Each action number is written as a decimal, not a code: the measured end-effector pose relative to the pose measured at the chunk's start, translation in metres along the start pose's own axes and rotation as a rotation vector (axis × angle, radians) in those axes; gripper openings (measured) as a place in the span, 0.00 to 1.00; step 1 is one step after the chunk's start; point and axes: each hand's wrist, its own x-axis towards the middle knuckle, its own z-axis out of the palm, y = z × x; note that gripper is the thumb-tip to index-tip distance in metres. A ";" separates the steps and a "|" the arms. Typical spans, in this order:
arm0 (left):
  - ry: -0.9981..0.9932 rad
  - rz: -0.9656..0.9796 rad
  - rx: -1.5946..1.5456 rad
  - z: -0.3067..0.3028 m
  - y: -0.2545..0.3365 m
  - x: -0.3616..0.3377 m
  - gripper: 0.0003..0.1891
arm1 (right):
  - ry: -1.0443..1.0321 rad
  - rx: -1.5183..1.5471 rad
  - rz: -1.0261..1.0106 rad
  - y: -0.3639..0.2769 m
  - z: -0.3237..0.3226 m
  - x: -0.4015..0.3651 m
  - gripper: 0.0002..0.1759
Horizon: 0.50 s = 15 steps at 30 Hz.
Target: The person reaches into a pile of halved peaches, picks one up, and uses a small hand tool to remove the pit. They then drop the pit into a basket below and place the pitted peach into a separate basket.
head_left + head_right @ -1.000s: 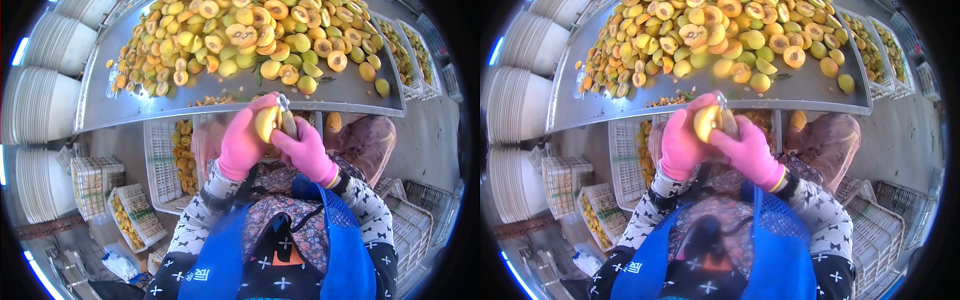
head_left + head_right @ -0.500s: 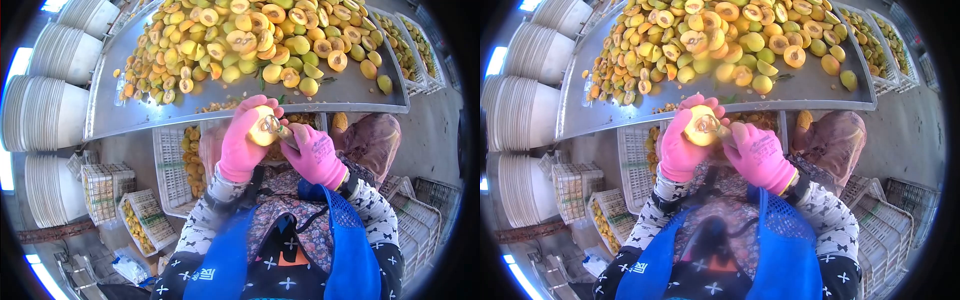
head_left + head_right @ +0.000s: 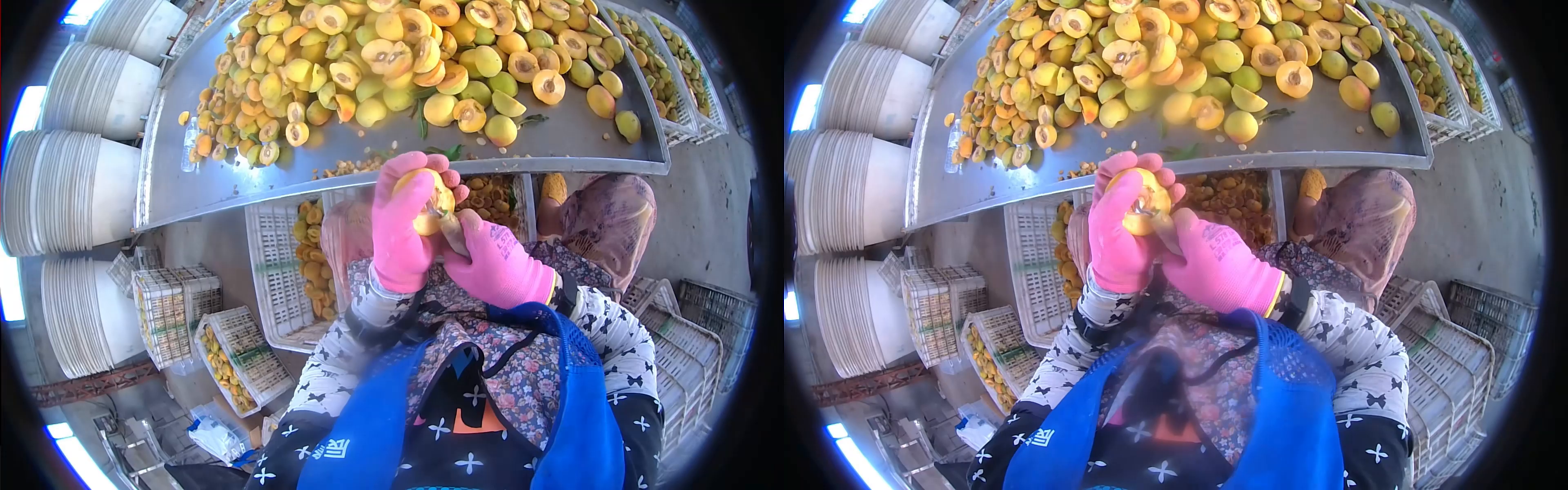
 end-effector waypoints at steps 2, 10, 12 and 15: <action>0.000 -0.071 0.040 0.000 0.003 0.007 0.16 | 0.024 0.069 0.053 -0.003 0.002 0.003 0.16; 0.121 0.148 0.289 0.014 0.007 0.007 0.21 | 0.033 0.228 -0.009 -0.006 0.009 0.006 0.16; 0.056 0.023 0.319 0.008 0.011 0.008 0.23 | 0.015 0.110 -0.088 0.005 0.012 0.001 0.15; -0.115 -0.200 0.347 -0.005 0.020 0.013 0.26 | -0.358 0.597 0.323 -0.013 -0.015 0.009 0.12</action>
